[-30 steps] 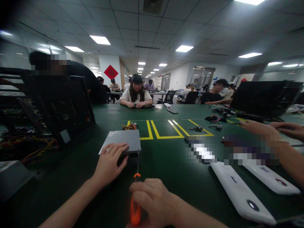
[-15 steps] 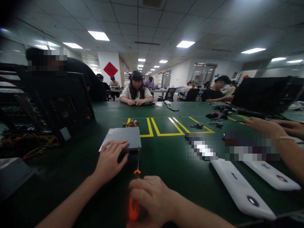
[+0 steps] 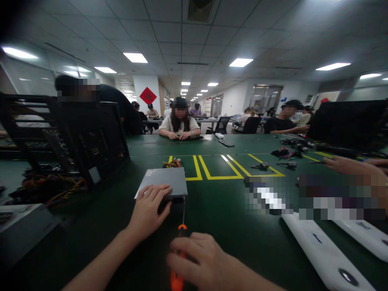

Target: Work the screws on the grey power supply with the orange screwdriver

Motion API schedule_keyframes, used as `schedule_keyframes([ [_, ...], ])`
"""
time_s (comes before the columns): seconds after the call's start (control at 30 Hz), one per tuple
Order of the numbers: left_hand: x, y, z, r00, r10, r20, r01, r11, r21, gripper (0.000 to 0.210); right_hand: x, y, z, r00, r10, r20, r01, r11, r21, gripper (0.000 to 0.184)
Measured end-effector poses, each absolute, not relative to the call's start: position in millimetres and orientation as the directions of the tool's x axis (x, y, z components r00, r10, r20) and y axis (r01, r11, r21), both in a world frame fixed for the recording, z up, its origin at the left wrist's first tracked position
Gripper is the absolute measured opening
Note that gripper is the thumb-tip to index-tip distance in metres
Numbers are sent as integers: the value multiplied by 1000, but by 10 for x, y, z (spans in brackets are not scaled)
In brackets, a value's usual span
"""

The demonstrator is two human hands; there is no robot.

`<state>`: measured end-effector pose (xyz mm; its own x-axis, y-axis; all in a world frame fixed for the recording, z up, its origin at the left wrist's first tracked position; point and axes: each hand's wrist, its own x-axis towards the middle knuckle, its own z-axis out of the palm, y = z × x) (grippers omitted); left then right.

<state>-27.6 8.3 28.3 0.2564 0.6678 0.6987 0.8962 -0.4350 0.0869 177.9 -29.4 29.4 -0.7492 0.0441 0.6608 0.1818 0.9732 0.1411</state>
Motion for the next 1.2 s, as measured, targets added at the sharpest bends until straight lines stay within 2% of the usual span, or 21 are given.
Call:
schedule_keyframes([
  [0.07, -277, 79, 284, 265, 671, 693, 896, -436, 80, 31, 1759, -312, 324, -749, -15, 662, 165, 964, 210, 33],
  [0.17, -276, 77, 288, 270, 670, 692, 897, -436, 73, 31, 1729, -315, 303, -692, -57, 719, 177, 953, 245, 28],
  [0.27, -276, 78, 295, 274, 672, 688, 898, -436, 68, 31, 1716, -294, 243, -633, -41, 773, 182, 963, 200, 27],
  [0.37, -275, 74, 303, 282, 673, 684, 898, -436, 59, 31, 1724, -282, 229, -650, -3, 760, 155, 978, 137, 30],
  [0.5, -274, 72, 309, 282, 672, 685, 900, -432, 52, 31, 1740, -291, 254, -736, -47, 676, 118, 973, 197, 36],
  [0.57, -274, 74, 306, 284, 669, 687, 900, -434, 50, 32, 1737, -290, 243, -734, -57, 677, 118, 971, 210, 35],
  [0.7, -274, 78, 297, 288, 674, 680, 898, -436, 52, 32, 1729, -266, 178, -644, -30, 765, 133, 980, 151, 35],
  [0.8, -276, 76, 292, 287, 680, 675, 902, -429, 49, 32, 1749, -252, 154, -652, -5, 758, 133, 984, 122, 37],
  [0.93, -286, 72, 287, 297, 682, 668, 902, -431, 39, 33, 1778, -245, 177, -728, -49, 684, 122, 972, 199, 39],
  [1.1, -296, 75, 286, 304, 684, 663, 899, -436, 38, 34, 1769, -225, 197, -597, -46, 801, 130, 980, 153, 36],
  [1.2, -295, 77, 291, 310, 682, 662, 896, -442, 37, 34, 1763, -228, 201, -605, -22, 796, 127, 984, 124, 38],
])
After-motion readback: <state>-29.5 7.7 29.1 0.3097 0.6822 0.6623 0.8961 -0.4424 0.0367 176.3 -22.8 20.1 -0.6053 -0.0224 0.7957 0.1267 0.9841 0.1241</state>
